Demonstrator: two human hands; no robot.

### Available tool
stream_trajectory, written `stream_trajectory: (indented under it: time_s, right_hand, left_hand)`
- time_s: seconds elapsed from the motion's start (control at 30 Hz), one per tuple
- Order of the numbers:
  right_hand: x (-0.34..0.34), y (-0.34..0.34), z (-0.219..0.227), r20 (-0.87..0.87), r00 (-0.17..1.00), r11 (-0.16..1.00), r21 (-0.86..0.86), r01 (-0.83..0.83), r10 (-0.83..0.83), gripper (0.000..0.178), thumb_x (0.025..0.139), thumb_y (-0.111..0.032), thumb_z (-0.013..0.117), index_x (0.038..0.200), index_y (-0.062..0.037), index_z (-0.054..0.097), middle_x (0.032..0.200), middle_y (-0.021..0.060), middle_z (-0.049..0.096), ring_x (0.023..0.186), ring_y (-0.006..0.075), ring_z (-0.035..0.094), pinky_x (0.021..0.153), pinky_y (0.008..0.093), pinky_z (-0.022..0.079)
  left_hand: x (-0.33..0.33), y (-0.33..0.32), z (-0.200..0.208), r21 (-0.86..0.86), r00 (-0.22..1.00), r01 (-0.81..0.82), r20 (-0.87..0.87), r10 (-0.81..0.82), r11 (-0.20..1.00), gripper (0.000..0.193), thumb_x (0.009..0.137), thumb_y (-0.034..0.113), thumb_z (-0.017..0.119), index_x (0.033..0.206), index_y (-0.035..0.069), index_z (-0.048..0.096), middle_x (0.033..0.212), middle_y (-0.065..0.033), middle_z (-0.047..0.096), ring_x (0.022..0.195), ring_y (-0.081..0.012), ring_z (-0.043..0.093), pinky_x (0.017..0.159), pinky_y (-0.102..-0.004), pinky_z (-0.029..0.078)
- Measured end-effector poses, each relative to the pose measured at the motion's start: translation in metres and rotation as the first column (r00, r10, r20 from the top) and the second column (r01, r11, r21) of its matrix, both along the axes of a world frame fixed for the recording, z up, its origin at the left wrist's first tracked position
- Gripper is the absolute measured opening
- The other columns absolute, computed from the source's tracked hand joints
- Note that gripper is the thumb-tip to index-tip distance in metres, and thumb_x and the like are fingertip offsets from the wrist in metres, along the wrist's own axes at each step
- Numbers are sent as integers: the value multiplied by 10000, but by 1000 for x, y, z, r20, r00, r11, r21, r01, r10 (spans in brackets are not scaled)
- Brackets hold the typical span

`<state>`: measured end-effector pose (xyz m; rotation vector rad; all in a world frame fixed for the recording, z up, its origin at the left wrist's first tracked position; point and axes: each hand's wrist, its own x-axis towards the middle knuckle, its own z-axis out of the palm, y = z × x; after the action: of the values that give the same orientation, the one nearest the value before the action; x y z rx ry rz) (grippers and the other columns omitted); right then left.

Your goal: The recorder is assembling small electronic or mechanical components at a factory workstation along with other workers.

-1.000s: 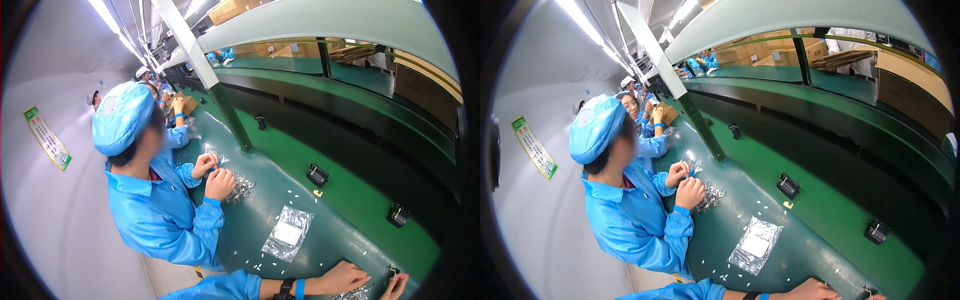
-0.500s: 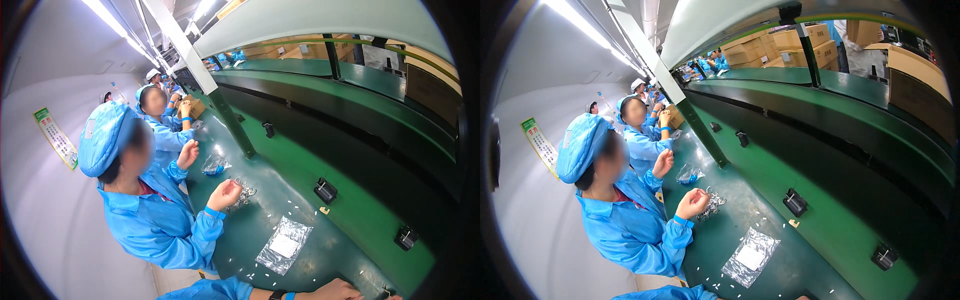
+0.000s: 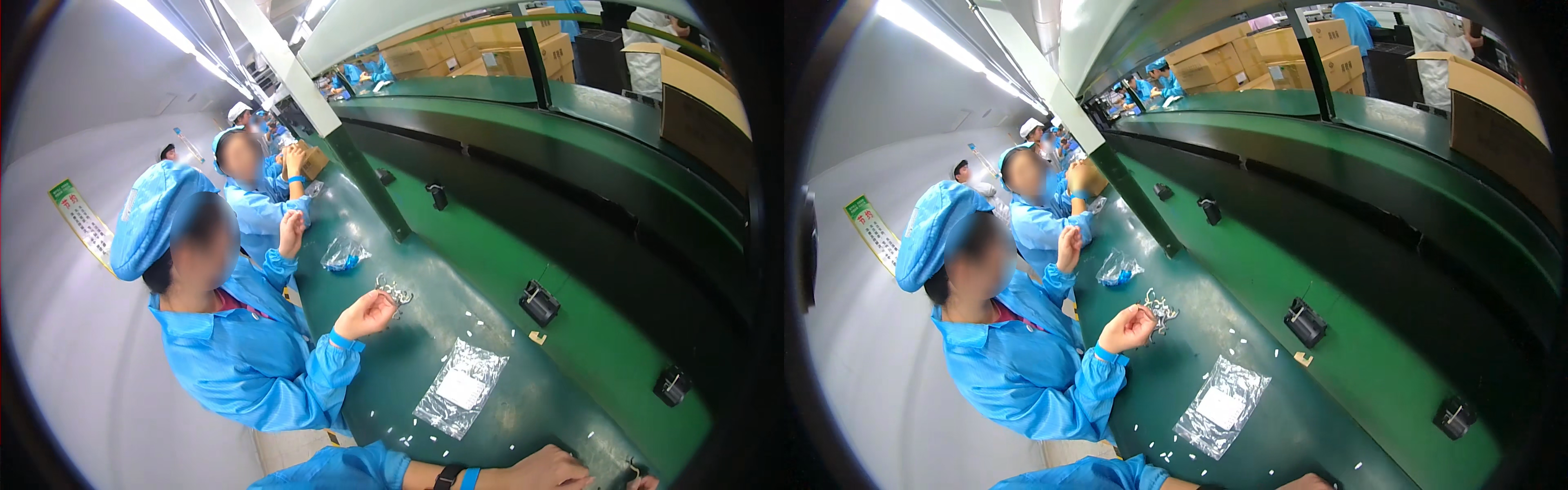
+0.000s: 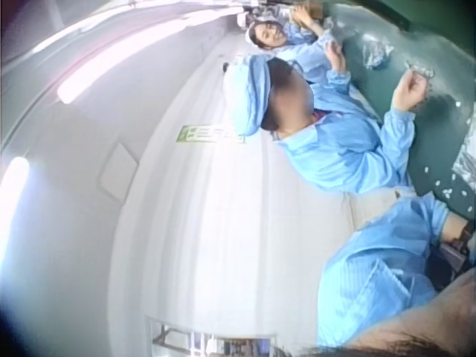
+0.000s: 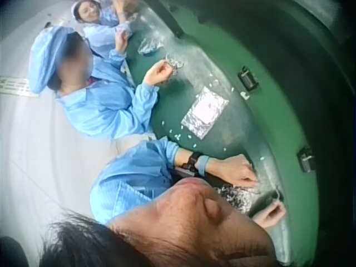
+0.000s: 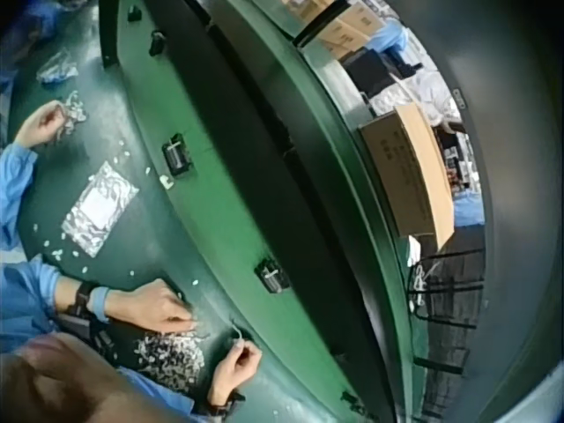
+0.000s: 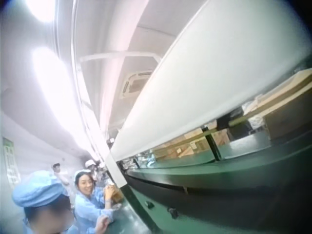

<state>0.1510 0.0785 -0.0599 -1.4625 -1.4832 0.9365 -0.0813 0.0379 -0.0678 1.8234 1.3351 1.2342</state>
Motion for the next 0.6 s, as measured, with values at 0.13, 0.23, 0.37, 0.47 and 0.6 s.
stream_trajectory:
  time_s: [0.13, 0.23, 0.37, 0.47, 0.6]
  right_hand:
    - [-1, 3, 0, 26, 999, 998, 51, -43, 42, 147, 1051, -131, 609, 1028, 14, 596, 959, 126, 588, 903, 212, 553, 860, 345, 487]
    - [-10, 4, 7, 80, 996, 997, 56, -54, 50, 155, 1057, -132, 602, 1043, 23, 597, 965, 137, 598, 906, 220, 560, 858, 349, 493]
    - [-6, 4, 4, 88, 994, 997, 33, -74, 71, 158, 1060, -127, 592, 1068, 32, 593, 1014, 147, 624, 940, 235, 591, 878, 355, 503]
    - [-4, 8, 0, 99, 991, 992, 76, -97, 90, 157, 1060, -125, 590, 1079, 31, 595, 1022, 146, 627, 953, 239, 601, 884, 359, 508]
    - [-3, 10, 0, 113, 989, 989, 102, -106, 94, 170, 1059, -132, 590, 1073, 37, 599, 1011, 141, 640, 942, 235, 609, 881, 361, 510]
  left_hand:
    - [-7, 3, 4, 53, 999, -17, 51, 14, 998, 374, 955, 254, 684, 664, 33, 603, 600, -168, 562, 526, -357, 547, 492, -443, 403]
    - [-1, 5, -17, -7, 998, -32, 52, 32, 999, 403, 974, 182, 630, 626, 16, 513, 566, -167, 522, 545, -381, 550, 533, -465, 419]
    - [-1, 6, -15, 26, 996, -50, 75, 48, 998, 427, 973, 179, 627, 605, 13, 486, 531, -165, 498, 520, -380, 535, 530, -475, 409]
    - [1, 9, -18, 15, 998, -47, 49, 46, 999, 439, 977, 191, 622, 597, 12, 495, 508, -166, 486, 502, -383, 523, 526, -482, 404]
    - [0, 10, -14, -7, 998, -35, 48, 35, 999, 444, 978, 205, 617, 593, 9, 516, 504, -169, 494, 493, -391, 517, 521, -488, 400]
